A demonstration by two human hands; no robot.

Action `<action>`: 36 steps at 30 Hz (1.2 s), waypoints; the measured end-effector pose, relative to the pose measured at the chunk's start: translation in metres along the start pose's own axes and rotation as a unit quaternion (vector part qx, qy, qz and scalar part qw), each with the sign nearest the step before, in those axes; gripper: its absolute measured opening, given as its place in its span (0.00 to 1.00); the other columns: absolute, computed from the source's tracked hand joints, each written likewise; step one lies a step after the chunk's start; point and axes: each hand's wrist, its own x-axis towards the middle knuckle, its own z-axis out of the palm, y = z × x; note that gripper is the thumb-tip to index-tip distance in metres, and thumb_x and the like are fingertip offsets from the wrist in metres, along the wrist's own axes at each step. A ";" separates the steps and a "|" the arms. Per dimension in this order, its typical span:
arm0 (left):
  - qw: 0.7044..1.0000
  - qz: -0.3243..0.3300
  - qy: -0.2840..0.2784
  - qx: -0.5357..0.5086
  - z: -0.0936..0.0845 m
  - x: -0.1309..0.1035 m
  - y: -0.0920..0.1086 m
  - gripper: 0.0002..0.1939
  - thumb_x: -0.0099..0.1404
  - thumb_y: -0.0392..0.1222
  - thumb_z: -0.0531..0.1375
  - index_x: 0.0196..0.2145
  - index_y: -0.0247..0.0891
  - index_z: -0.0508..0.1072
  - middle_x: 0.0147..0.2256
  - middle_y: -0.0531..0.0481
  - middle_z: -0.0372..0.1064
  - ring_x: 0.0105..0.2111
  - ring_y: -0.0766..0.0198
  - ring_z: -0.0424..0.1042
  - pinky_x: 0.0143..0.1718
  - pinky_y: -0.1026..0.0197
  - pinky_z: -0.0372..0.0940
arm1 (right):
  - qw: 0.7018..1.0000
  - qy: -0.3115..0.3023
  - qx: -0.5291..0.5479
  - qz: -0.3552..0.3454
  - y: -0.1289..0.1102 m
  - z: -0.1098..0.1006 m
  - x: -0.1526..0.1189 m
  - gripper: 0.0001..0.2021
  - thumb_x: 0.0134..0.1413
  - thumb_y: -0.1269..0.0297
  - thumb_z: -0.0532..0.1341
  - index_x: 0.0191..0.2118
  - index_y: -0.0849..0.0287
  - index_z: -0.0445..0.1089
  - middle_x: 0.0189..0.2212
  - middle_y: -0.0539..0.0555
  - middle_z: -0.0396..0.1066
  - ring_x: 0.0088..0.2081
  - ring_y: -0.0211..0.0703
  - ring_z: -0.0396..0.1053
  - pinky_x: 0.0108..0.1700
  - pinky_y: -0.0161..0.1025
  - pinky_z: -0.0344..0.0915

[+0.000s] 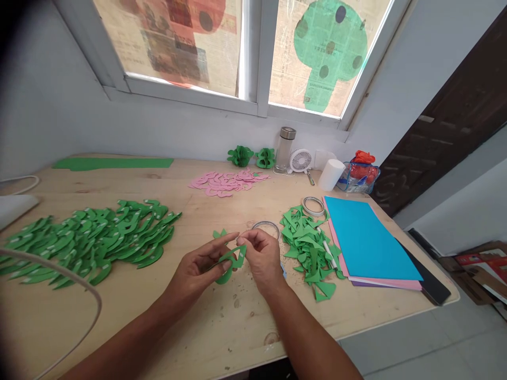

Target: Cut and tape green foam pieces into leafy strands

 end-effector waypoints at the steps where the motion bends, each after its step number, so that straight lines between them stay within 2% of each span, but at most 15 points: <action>1: 1.000 -0.001 0.001 -0.004 0.000 0.000 0.000 0.24 0.57 0.42 0.63 0.52 0.42 0.71 0.25 0.53 0.64 0.23 0.69 0.61 0.23 0.66 0.57 | 1.000 0.001 -0.002 -0.002 0.000 0.000 0.000 0.09 0.41 0.59 0.65 0.23 0.57 0.69 0.19 0.47 0.65 0.23 0.36 0.60 0.26 0.34 0.59; 4: 0.999 -0.003 0.029 -0.029 0.000 0.002 0.000 0.32 0.55 0.41 0.64 0.58 0.41 0.64 0.25 0.54 0.65 0.24 0.69 0.62 0.24 0.66 0.57 | 1.000 0.013 0.004 -0.006 0.003 -0.002 0.002 0.07 0.41 0.61 0.65 0.23 0.58 0.69 0.20 0.47 0.65 0.24 0.36 0.60 0.28 0.34 0.58; 6: 0.996 -0.004 0.072 -0.044 -0.001 0.004 0.000 0.37 0.54 0.40 0.65 0.61 0.40 0.59 0.26 0.54 0.67 0.25 0.68 0.64 0.26 0.66 0.58 | 0.999 0.038 0.017 -0.002 0.007 -0.004 0.003 0.07 0.41 0.62 0.65 0.24 0.58 0.69 0.21 0.47 0.66 0.25 0.36 0.61 0.30 0.34 0.59; 9: 0.988 -0.008 0.145 -0.059 -0.004 0.008 0.001 0.40 0.51 0.40 0.66 0.61 0.38 0.59 0.26 0.54 0.70 0.26 0.67 0.66 0.29 0.65 0.60 | 0.996 0.085 0.037 0.012 0.012 -0.005 0.005 0.08 0.41 0.61 0.66 0.26 0.59 0.69 0.23 0.48 0.67 0.26 0.35 0.61 0.32 0.34 0.58; 11: 0.981 -0.013 0.175 -0.078 -0.006 0.011 0.001 0.42 0.49 0.39 0.67 0.61 0.37 0.58 0.27 0.53 0.72 0.27 0.68 0.67 0.31 0.65 0.61 | 0.997 0.077 0.028 0.014 0.014 -0.006 0.005 0.08 0.41 0.60 0.66 0.26 0.59 0.70 0.23 0.48 0.67 0.27 0.36 0.61 0.31 0.34 0.58; 14: 0.975 -0.019 0.196 -0.108 -0.009 0.014 -0.001 0.45 0.47 0.39 0.68 0.61 0.36 0.57 0.29 0.52 0.75 0.28 0.68 0.68 0.34 0.66 0.61 | 0.999 0.023 -0.016 0.018 0.016 -0.005 0.004 0.08 0.42 0.60 0.66 0.25 0.59 0.71 0.24 0.49 0.68 0.27 0.37 0.61 0.31 0.34 0.58; 19: 0.967 -0.025 0.207 -0.148 -0.012 0.016 -0.006 0.45 0.46 0.37 0.69 0.61 0.36 0.58 0.27 0.53 0.75 0.27 0.69 0.68 0.34 0.66 0.61 | 0.995 -0.068 -0.076 -0.009 0.022 -0.001 -0.001 0.06 0.46 0.61 0.64 0.26 0.57 0.72 0.32 0.54 0.73 0.35 0.43 0.68 0.33 0.36 0.61; 23: 0.965 -0.021 0.200 -0.171 -0.011 0.014 -0.006 0.42 0.47 0.36 0.69 0.59 0.37 0.60 0.27 0.53 0.75 0.28 0.68 0.70 0.36 0.65 0.62 | 0.985 -0.099 -0.132 -0.058 0.024 0.003 -0.004 0.03 0.46 0.65 0.63 0.27 0.57 0.73 0.34 0.55 0.74 0.39 0.44 0.70 0.34 0.36 0.62; 26: 0.964 -0.031 0.195 -0.178 -0.009 0.014 -0.005 0.41 0.46 0.36 0.69 0.58 0.37 0.61 0.28 0.52 0.75 0.28 0.68 0.70 0.35 0.66 0.62 | 0.975 -0.091 -0.187 -0.082 0.023 0.005 -0.005 0.03 0.46 0.66 0.62 0.27 0.57 0.73 0.30 0.54 0.75 0.36 0.43 0.70 0.34 0.36 0.62; 31: 0.966 -0.047 0.176 -0.186 -0.009 0.014 -0.004 0.38 0.47 0.37 0.68 0.57 0.37 0.63 0.28 0.51 0.75 0.29 0.67 0.72 0.36 0.64 0.64 | 0.970 -0.063 -0.219 -0.078 0.022 0.001 -0.003 0.05 0.47 0.65 0.61 0.26 0.58 0.73 0.26 0.52 0.74 0.29 0.40 0.67 0.33 0.36 0.62; 36: 0.968 -0.065 0.169 -0.174 -0.009 0.014 -0.008 0.30 0.46 0.38 0.69 0.48 0.35 0.71 0.30 0.50 0.75 0.30 0.66 0.72 0.34 0.64 0.65 | 0.973 -0.041 -0.221 -0.060 0.024 -0.005 0.001 0.06 0.46 0.63 0.61 0.26 0.59 0.73 0.25 0.51 0.73 0.26 0.37 0.63 0.31 0.35 0.61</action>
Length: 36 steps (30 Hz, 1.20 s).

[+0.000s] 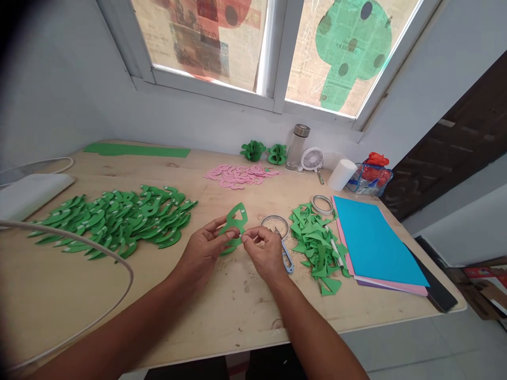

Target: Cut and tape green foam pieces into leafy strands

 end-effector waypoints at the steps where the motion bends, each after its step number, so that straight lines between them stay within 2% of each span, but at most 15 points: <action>1: 1.000 0.000 -0.002 0.004 0.000 0.000 -0.001 0.28 0.45 0.38 0.69 0.46 0.35 0.72 0.31 0.50 0.74 0.30 0.66 0.71 0.34 0.64 0.65 | 1.000 0.001 0.003 0.006 0.001 -0.001 0.001 0.06 0.46 0.63 0.62 0.26 0.59 0.73 0.25 0.51 0.73 0.25 0.37 0.63 0.30 0.35 0.60; 6: 0.999 0.004 -0.015 0.037 0.001 0.000 -0.002 0.20 0.45 0.39 0.69 0.37 0.35 0.74 0.29 0.52 0.72 0.30 0.67 0.70 0.34 0.63 0.68 | 1.000 0.009 0.012 0.013 0.003 -0.003 0.002 0.06 0.46 0.63 0.62 0.25 0.58 0.73 0.24 0.51 0.72 0.26 0.38 0.63 0.31 0.36 0.61; 14: 0.996 0.009 -0.038 0.079 -0.001 0.002 -0.004 0.18 0.44 0.40 0.69 0.34 0.35 0.72 0.24 0.54 0.69 0.24 0.68 0.68 0.29 0.64 0.67 | 1.000 0.007 0.005 0.002 0.002 -0.003 0.003 0.05 0.46 0.63 0.62 0.26 0.58 0.73 0.25 0.52 0.73 0.27 0.39 0.64 0.32 0.36 0.61; 20: 0.987 0.080 -0.013 0.139 -0.003 0.002 -0.006 0.14 0.47 0.41 0.68 0.33 0.36 0.73 0.26 0.54 0.69 0.27 0.67 0.69 0.31 0.64 0.66 | 1.000 0.007 0.011 -0.009 0.003 -0.003 0.003 0.06 0.47 0.63 0.61 0.26 0.59 0.72 0.26 0.52 0.73 0.28 0.39 0.66 0.33 0.36 0.63; 25: 0.952 0.171 -0.005 0.254 -0.004 -0.002 -0.008 0.10 0.54 0.43 0.64 0.35 0.39 0.74 0.29 0.51 0.72 0.30 0.64 0.71 0.34 0.63 0.66 | 1.000 0.004 0.013 -0.022 0.000 -0.004 0.002 0.04 0.47 0.64 0.61 0.26 0.58 0.72 0.26 0.52 0.72 0.29 0.40 0.66 0.34 0.38 0.63; 28: 0.905 0.245 0.009 0.347 -0.003 -0.005 -0.006 0.10 0.58 0.43 0.60 0.39 0.40 0.74 0.33 0.48 0.74 0.34 0.59 0.73 0.39 0.59 0.66 | 0.999 0.011 0.022 -0.034 -0.001 -0.005 0.002 0.04 0.47 0.65 0.61 0.26 0.58 0.71 0.26 0.53 0.72 0.30 0.41 0.67 0.35 0.38 0.63; 30: 0.842 0.322 0.013 0.433 -0.003 -0.007 -0.005 0.16 0.61 0.43 0.58 0.46 0.38 0.72 0.42 0.43 0.74 0.46 0.54 0.71 0.48 0.54 0.63 | 0.999 0.024 0.029 -0.037 -0.001 -0.006 0.002 0.04 0.47 0.64 0.61 0.25 0.58 0.71 0.26 0.53 0.72 0.30 0.42 0.67 0.35 0.39 0.63; 33: 0.723 0.411 0.011 0.555 -0.003 -0.007 -0.005 0.26 0.63 0.43 0.55 0.58 0.32 0.61 0.57 0.36 0.62 0.61 0.48 0.54 0.60 0.45 0.48 | 0.998 0.036 0.034 -0.032 -0.001 -0.006 0.002 0.05 0.47 0.64 0.62 0.25 0.58 0.71 0.26 0.53 0.71 0.31 0.42 0.67 0.36 0.38 0.63; 36: 0.642 0.432 0.027 0.633 -0.003 -0.007 -0.007 0.31 0.65 0.45 0.52 0.62 0.29 0.53 0.62 0.33 0.52 0.65 0.45 0.42 0.62 0.40 0.37 | 0.998 0.050 0.039 -0.023 0.000 -0.006 0.002 0.06 0.47 0.63 0.62 0.26 0.58 0.71 0.26 0.53 0.71 0.32 0.42 0.67 0.36 0.38 0.64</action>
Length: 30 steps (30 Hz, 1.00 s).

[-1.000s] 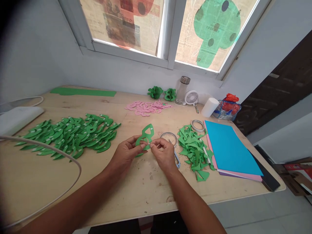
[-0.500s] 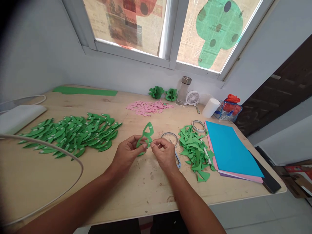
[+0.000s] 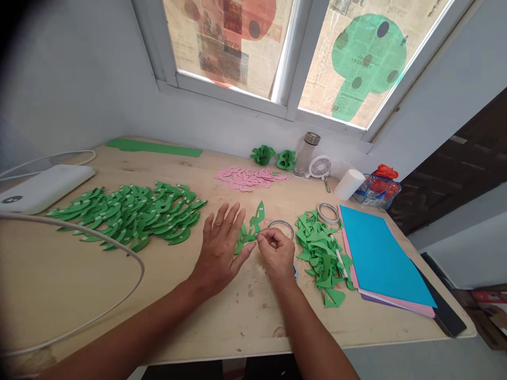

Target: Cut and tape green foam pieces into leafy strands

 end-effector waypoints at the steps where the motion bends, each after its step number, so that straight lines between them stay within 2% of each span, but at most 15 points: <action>1: 1.000 0.003 0.000 0.024 0.001 0.000 0.000 0.31 0.66 0.46 0.52 0.63 0.29 0.52 0.63 0.33 0.50 0.65 0.45 0.40 0.62 0.39 0.35 | 1.000 0.005 0.001 0.003 0.000 0.000 0.000 0.06 0.47 0.62 0.62 0.26 0.59 0.71 0.26 0.53 0.71 0.32 0.42 0.67 0.36 0.38 0.64; 7: 0.998 0.001 0.004 0.066 0.001 -0.001 0.001 0.33 0.66 0.50 0.51 0.64 0.30 0.51 0.64 0.33 0.47 0.66 0.44 0.37 0.61 0.38 0.29 | 0.999 0.027 -0.002 0.017 -0.004 0.002 0.000 0.09 0.46 0.59 0.63 0.25 0.59 0.70 0.25 0.53 0.70 0.31 0.42 0.67 0.34 0.38 0.64; 20: 0.999 -0.008 0.004 0.040 0.000 -0.001 0.000 0.32 0.65 0.47 0.52 0.63 0.32 0.52 0.64 0.34 0.49 0.66 0.43 0.38 0.61 0.37 0.30 | 1.000 0.017 -0.002 0.011 0.001 0.001 0.000 0.08 0.46 0.59 0.63 0.26 0.59 0.71 0.26 0.53 0.71 0.31 0.42 0.67 0.34 0.38 0.64; 23: 0.999 -0.038 0.003 -0.032 -0.001 0.001 -0.003 0.28 0.65 0.45 0.52 0.61 0.32 0.57 0.61 0.35 0.55 0.65 0.44 0.42 0.61 0.39 0.39 | 1.000 0.015 -0.004 0.006 0.002 0.002 0.001 0.07 0.46 0.61 0.63 0.26 0.59 0.71 0.26 0.52 0.71 0.30 0.41 0.67 0.34 0.37 0.64; 26: 0.983 -0.095 0.001 -0.159 -0.005 0.004 -0.005 0.23 0.63 0.43 0.54 0.55 0.34 0.66 0.53 0.38 0.66 0.60 0.48 0.55 0.58 0.45 0.52 | 1.000 0.011 -0.008 0.002 0.002 0.001 0.002 0.06 0.47 0.62 0.62 0.26 0.59 0.71 0.25 0.52 0.71 0.30 0.40 0.67 0.35 0.37 0.63; 28: 0.955 -0.156 -0.007 -0.251 -0.007 0.006 -0.005 0.19 0.60 0.43 0.57 0.49 0.38 0.71 0.47 0.42 0.72 0.52 0.51 0.65 0.52 0.49 0.61 | 1.000 0.006 -0.019 -0.005 0.001 0.001 0.001 0.06 0.47 0.63 0.62 0.26 0.59 0.71 0.26 0.52 0.71 0.30 0.40 0.67 0.35 0.38 0.63; 30: 0.911 -0.230 -0.021 -0.342 -0.008 0.009 -0.004 0.15 0.57 0.42 0.60 0.43 0.40 0.76 0.40 0.45 0.75 0.44 0.53 0.70 0.45 0.54 0.65 | 0.999 0.002 -0.036 -0.019 -0.001 0.001 0.000 0.05 0.47 0.63 0.61 0.25 0.58 0.71 0.27 0.52 0.71 0.30 0.41 0.67 0.34 0.38 0.63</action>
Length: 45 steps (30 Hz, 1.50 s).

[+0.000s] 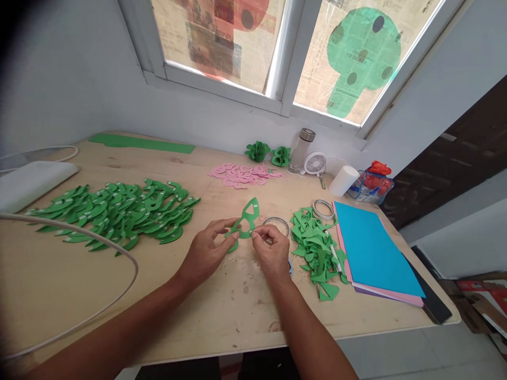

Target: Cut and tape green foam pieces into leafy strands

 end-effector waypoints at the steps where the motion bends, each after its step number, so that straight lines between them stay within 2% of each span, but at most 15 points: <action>1: 0.998 -0.040 -0.005 -0.048 0.001 0.000 0.001 0.13 0.55 0.42 0.61 0.39 0.40 0.78 0.38 0.46 0.75 0.41 0.54 0.71 0.42 0.55 0.66 | 1.000 -0.001 -0.009 -0.010 -0.001 0.000 0.000 0.05 0.47 0.64 0.61 0.25 0.58 0.71 0.27 0.53 0.72 0.30 0.41 0.67 0.34 0.38 0.63; 4: 0.976 -0.136 -0.014 -0.172 0.002 0.001 0.005 0.10 0.51 0.42 0.64 0.32 0.38 0.80 0.34 0.48 0.76 0.36 0.57 0.72 0.38 0.59 0.65 | 0.998 -0.006 -0.039 -0.046 -0.004 0.000 -0.002 0.04 0.48 0.66 0.60 0.25 0.57 0.70 0.27 0.53 0.72 0.31 0.42 0.67 0.34 0.38 0.63; 6: 0.959 -0.179 -0.021 -0.221 0.003 0.002 0.005 0.10 0.48 0.43 0.66 0.30 0.37 0.80 0.32 0.48 0.76 0.34 0.59 0.71 0.35 0.61 0.65 | 0.996 -0.013 -0.054 -0.068 -0.006 0.001 -0.003 0.04 0.48 0.67 0.60 0.25 0.56 0.70 0.27 0.52 0.72 0.31 0.42 0.66 0.35 0.39 0.63; 10: 0.943 -0.214 -0.033 -0.252 0.001 0.003 0.005 0.11 0.46 0.44 0.67 0.29 0.37 0.79 0.30 0.48 0.75 0.31 0.62 0.69 0.32 0.63 0.63 | 0.992 -0.029 -0.082 -0.093 -0.007 0.002 -0.004 0.04 0.49 0.68 0.60 0.25 0.55 0.70 0.27 0.52 0.73 0.30 0.42 0.65 0.35 0.40 0.62; 16: 0.941 -0.211 -0.057 -0.260 -0.001 0.003 0.007 0.10 0.48 0.46 0.67 0.24 0.36 0.76 0.27 0.49 0.71 0.29 0.64 0.67 0.32 0.62 0.64 | 0.988 -0.058 -0.089 -0.108 -0.009 0.001 -0.004 0.04 0.49 0.68 0.60 0.27 0.55 0.70 0.28 0.52 0.73 0.31 0.43 0.66 0.36 0.41 0.62; 23: 0.942 -0.213 -0.060 -0.254 0.000 0.003 0.008 0.10 0.47 0.45 0.67 0.21 0.36 0.74 0.24 0.53 0.67 0.27 0.65 0.65 0.33 0.61 0.64 | 0.989 -0.059 -0.084 -0.110 -0.010 0.001 -0.004 0.04 0.49 0.68 0.60 0.26 0.56 0.71 0.27 0.52 0.73 0.31 0.42 0.66 0.36 0.40 0.62; 34: 0.959 -0.187 -0.070 -0.203 0.003 0.001 -0.006 0.11 0.52 0.46 0.64 0.23 0.34 0.71 0.22 0.56 0.62 0.26 0.68 0.60 0.30 0.65 0.54 | 0.999 -0.038 -0.016 0.007 -0.005 0.007 -0.006 0.04 0.48 0.66 0.60 0.26 0.58 0.70 0.27 0.51 0.72 0.32 0.41 0.67 0.35 0.38 0.61; 45: 0.952 -0.190 -0.057 -0.234 0.007 -0.001 -0.008 0.10 0.52 0.45 0.65 0.24 0.34 0.74 0.24 0.55 0.66 0.28 0.68 0.62 0.34 0.65 0.56 | 1.000 -0.015 -0.018 0.020 -0.007 0.009 -0.007 0.05 0.48 0.65 0.60 0.26 0.58 0.71 0.26 0.51 0.72 0.31 0.41 0.67 0.35 0.37 0.61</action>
